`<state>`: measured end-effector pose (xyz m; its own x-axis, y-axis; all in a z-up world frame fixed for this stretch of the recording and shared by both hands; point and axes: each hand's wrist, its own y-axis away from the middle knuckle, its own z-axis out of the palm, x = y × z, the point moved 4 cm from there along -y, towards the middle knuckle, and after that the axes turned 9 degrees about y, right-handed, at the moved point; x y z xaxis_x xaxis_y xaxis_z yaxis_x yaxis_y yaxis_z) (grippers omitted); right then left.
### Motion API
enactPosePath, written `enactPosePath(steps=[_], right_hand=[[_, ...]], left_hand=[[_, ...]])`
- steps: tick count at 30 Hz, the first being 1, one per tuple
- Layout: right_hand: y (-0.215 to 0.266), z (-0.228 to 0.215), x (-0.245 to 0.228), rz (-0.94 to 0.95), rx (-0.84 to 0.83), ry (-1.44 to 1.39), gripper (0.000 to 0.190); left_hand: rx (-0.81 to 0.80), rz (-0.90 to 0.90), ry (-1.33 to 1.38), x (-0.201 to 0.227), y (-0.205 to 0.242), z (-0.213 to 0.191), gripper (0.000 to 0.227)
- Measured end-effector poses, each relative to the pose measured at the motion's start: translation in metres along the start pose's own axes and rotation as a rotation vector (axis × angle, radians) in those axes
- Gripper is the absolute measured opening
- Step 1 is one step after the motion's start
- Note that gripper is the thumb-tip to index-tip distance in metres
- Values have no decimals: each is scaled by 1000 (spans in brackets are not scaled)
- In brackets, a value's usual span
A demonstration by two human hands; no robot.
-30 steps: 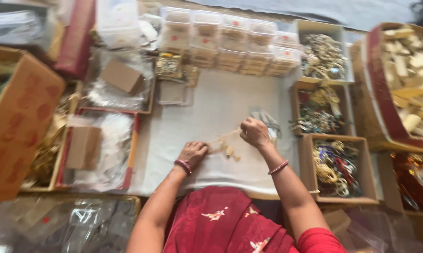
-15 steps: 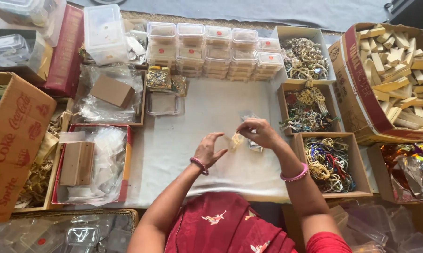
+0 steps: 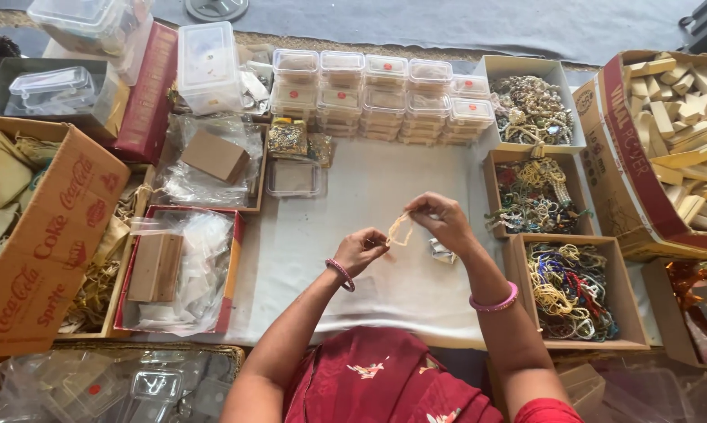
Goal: The person cleans jewelry items with a white cloth and places them into small plastic bags. They then put the bags into small cloth pouches and finally into clear plastic containers, stacking them on the table.
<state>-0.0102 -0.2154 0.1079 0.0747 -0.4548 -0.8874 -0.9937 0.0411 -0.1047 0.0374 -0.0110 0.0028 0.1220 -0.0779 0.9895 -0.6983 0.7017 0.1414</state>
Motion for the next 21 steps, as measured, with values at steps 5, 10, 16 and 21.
enactPosePath(steps=[5, 10, 16, 21], right_hand=[[4, -11, 5, -29, 102, -222, 14], [15, 8, 45, 45, -55, -284, 12], [11, 44, 32, 239, -100, -186, 11], [9, 67, 8, 250, -253, -326, 19]], left_hand=[[68, 44, 221, -9, -4, -19, 20], [120, -37, 493, -38, -22, -35, 21], [90, -24, 493, 8, -18, -28, 37], [31, -173, 589, -1, -26, -22, 51]])
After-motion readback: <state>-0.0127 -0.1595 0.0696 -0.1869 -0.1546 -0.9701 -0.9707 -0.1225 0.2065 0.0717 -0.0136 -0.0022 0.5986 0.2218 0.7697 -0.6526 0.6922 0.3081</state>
